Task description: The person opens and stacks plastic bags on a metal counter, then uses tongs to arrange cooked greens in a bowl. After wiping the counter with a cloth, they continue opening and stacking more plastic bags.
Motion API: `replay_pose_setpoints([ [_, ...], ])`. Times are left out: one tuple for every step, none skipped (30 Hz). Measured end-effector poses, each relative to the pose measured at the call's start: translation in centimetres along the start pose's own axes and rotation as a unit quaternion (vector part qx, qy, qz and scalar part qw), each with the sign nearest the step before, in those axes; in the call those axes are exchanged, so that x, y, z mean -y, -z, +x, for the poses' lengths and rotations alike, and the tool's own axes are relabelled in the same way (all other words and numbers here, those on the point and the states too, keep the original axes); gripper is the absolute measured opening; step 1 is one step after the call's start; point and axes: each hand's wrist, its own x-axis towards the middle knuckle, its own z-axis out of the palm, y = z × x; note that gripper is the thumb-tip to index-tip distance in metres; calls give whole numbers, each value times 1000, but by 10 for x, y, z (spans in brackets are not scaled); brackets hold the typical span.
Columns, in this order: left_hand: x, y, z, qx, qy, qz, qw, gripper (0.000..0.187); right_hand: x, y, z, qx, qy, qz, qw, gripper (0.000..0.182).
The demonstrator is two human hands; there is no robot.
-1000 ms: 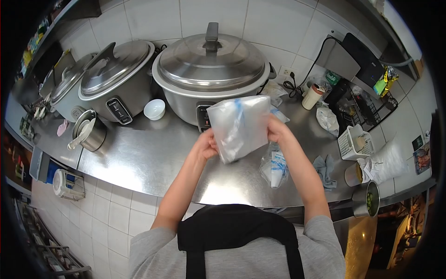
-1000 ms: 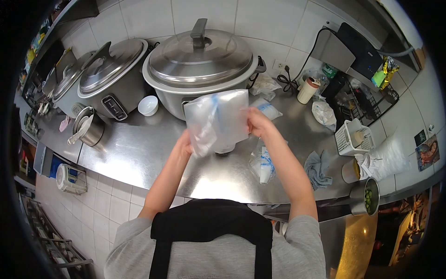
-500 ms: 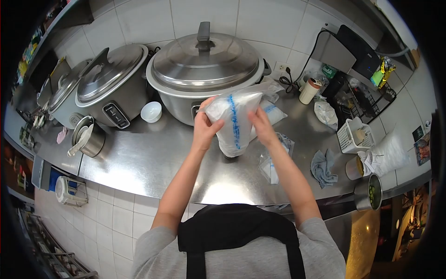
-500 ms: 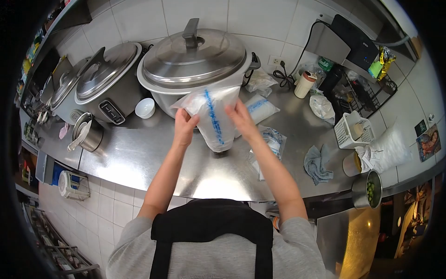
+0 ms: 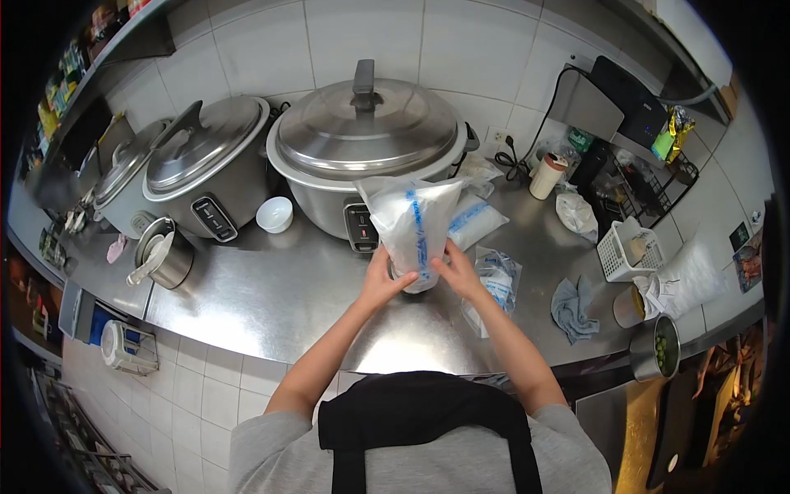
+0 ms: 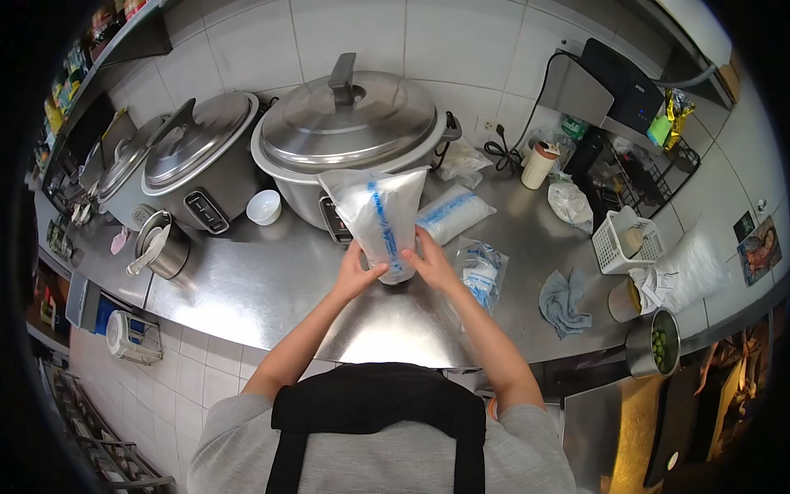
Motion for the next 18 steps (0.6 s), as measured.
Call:
replay_pose_setpoints([
  [-8,11,4,37,-25,3,999,68,-1,6,5,19,-10,-28,999,66],
  [-23,16,14,33,-25,8,999,68,8,11,16,-17,19,28,999,64],
  [-44,20,29,11,9,-124,992,63,27,14,29,-50,44,86,994,62],
  [-65,24,41,-15,44,-255,966,59,58,18,41,-67,50,170,982,59],
  [-86,27,54,-34,45,-263,963,52,89,21,55,-84,56,253,962,57],
  [-101,30,68,-52,42,-272,960,46,103,24,69,-99,95,235,962,47],
  [-104,34,80,-56,43,-270,960,46,113,26,81,-117,135,216,960,38],
  [-105,36,89,-46,6,-212,976,46,119,32,90,-114,134,217,960,38],
  [-106,36,93,-33,-31,-153,987,45,124,41,98,-96,110,179,973,28],
  [-108,34,92,-32,-30,-154,987,45,125,46,105,-79,86,141,983,19],
  [-110,31,91,-59,-60,-166,983,41,125,43,110,-95,95,170,976,17],
  [-112,29,88,-86,-88,-177,977,37,122,40,110,-97,95,171,976,17],
  [-110,25,86,-85,-88,-176,977,37,118,36,108,-86,70,226,968,22],
  [-107,19,83,-109,-69,-237,963,38,113,31,107,-76,46,281,956,27],
  [-103,15,80,-134,-51,-297,944,40,105,23,101,-75,46,280,956,27],
  [-98,12,78,-135,-51,-298,944,40,95,12,92,-89,37,327,940,33],
  [-93,9,74,-121,-43,-246,961,43,83,2,83,-102,26,372,922,39],
  [-88,5,71,-105,-33,-193,975,45,68,-6,76,-119,15,328,937,45],
])
